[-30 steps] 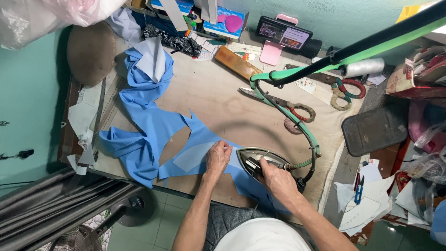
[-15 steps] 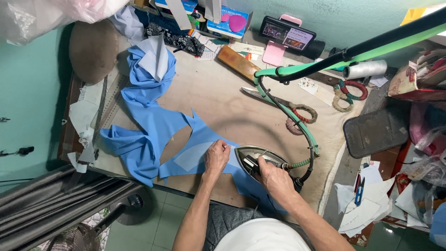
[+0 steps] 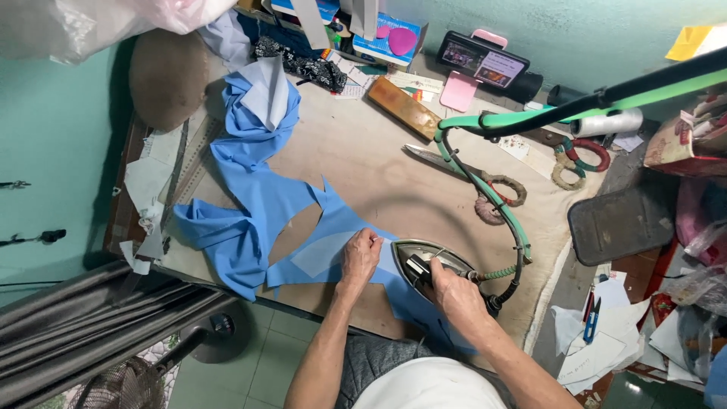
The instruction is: Ironing a piece of blue fabric on a workbench and then cutting it with scissors along a marked pattern.
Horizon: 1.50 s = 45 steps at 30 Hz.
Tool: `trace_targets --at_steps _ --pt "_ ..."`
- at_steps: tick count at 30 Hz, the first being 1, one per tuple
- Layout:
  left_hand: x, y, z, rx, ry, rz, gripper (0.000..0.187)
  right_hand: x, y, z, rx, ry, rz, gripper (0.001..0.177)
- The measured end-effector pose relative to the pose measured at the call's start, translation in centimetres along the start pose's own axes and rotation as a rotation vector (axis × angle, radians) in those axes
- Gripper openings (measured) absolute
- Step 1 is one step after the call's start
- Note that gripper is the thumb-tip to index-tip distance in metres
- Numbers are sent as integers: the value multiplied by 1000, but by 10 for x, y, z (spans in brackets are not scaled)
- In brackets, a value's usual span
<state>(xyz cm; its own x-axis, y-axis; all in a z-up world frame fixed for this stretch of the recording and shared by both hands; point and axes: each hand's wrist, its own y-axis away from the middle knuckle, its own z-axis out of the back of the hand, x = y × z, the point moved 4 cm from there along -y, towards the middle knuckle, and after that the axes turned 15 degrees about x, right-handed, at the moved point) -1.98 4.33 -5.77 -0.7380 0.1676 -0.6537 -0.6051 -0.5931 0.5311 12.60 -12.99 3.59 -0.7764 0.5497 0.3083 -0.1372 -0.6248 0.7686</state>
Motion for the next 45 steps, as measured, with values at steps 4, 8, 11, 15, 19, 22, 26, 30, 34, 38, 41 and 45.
trace_targets --at_steps 4,8,11,15,19,22,26,30,34,38,41,45 --pt "-3 1 1 -17 -1 -6 18 5 -4 2 1 4 -13 37" --pt "0 0 -1 -37 -17 -5 18 2 -8 -8 1 5 -25 36" --pt "2 -2 -4 -35 2 -22 17 4 0 -3 3 -37 -45 34" --pt "-1 1 0 -28 29 -32 17 14 -1 0 -25 -56 -45 31" --pt "2 -1 -5 -39 -9 -12 18 19 -3 -2 -43 -73 -30 34" --pt "1 -1 -3 -52 -16 -17 18 20 -2 -4 -45 -67 -28 37" --pt "4 -5 -2 8 36 13 20 26 -12 -4 -74 -44 -27 37" --pt "-3 1 2 21 71 -8 25 23 3 1 -111 -29 -8 36" --pt "6 -10 -6 11 -78 -92 43 -30 9 -28 -15 -98 3 48" --pt "-21 8 13 87 20 -48 52 -108 47 -4 132 -341 -115 20" --pt "-18 8 11 102 63 -93 48 -156 92 54 57 -552 -418 60" --pt "-17 6 14 68 -34 -87 50 -223 118 94 -119 -569 -494 43"
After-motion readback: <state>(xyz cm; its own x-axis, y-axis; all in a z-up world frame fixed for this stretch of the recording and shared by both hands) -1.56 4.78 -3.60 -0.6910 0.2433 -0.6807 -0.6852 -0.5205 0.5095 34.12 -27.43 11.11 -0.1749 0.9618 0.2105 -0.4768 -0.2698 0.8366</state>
